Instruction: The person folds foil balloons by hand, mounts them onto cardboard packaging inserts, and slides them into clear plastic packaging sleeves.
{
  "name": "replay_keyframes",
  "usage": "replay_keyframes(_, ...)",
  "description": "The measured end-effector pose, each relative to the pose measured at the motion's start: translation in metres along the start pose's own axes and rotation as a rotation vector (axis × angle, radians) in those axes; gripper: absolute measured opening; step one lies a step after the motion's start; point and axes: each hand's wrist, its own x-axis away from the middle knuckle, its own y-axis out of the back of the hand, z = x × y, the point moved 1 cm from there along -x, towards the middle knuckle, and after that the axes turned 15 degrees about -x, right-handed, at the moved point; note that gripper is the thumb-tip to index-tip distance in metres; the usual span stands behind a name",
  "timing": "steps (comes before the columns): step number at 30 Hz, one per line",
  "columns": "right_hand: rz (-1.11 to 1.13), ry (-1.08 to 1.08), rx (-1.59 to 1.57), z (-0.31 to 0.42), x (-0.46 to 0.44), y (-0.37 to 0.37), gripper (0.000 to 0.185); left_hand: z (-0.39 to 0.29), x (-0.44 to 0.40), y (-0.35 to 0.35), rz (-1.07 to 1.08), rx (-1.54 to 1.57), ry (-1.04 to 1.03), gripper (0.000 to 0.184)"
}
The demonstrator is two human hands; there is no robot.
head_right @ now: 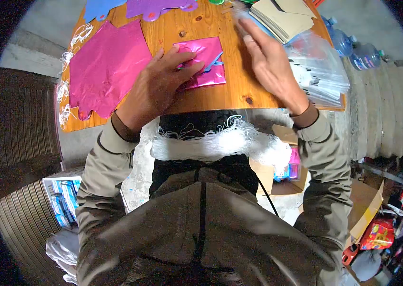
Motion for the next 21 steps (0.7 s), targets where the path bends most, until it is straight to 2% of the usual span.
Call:
replay_keyframes(1,-0.042,-0.077,0.026,-0.002,0.001,-0.01,0.04,0.0,0.0,-0.001,0.008,-0.009,0.0,0.038)
replay_keyframes(2,0.006,-0.074,0.097,0.005,0.009,-0.014,0.039,0.0,0.0,-0.002,0.005,-0.003,-0.007,0.038)
replay_keyframes(4,0.021,0.129,0.355,-0.002,0.017,-0.037,0.04,0.002,0.001,-0.004,0.001,0.006,-0.013,0.038)
replay_keyframes(5,0.109,0.22,0.361,0.001,0.019,-0.042,0.046,0.002,0.001,-0.005,-0.008,-0.003,-0.009,0.038)
replay_keyframes(8,0.152,0.211,0.458,0.017,0.032,-0.054,0.052,-0.002,0.003,-0.007,-0.02,-0.006,0.005,0.037)
replay_keyframes(10,0.117,0.24,0.448,0.019,0.029,-0.047,0.044,-0.001,0.002,-0.005,-0.025,0.008,0.015,0.036)
replay_keyframes(12,0.102,0.221,0.345,0.02,0.022,-0.033,0.035,-0.001,0.004,-0.005,0.046,-0.001,0.031,0.044)
replay_keyframes(13,-0.09,0.034,0.183,0.02,0.018,-0.03,0.021,-0.001,0.004,-0.006,0.081,-0.003,0.038,0.048)
replay_keyframes(16,-0.109,-0.262,0.112,0.024,-0.006,-0.016,0.034,-0.002,0.003,-0.006,0.137,-0.002,0.045,0.047)
replay_keyframes(17,-0.091,-0.289,0.068,0.013,-0.012,-0.017,0.042,-0.002,0.003,-0.006,0.138,-0.006,0.043,0.046)
replay_keyframes(20,0.097,-0.41,0.235,0.015,-0.028,-0.024,0.042,0.0,0.003,-0.007,0.116,-0.033,0.04,0.044)
replay_keyframes(21,0.066,-0.328,0.164,0.009,-0.03,-0.028,0.041,-0.001,0.004,-0.007,0.096,-0.043,0.038,0.044)
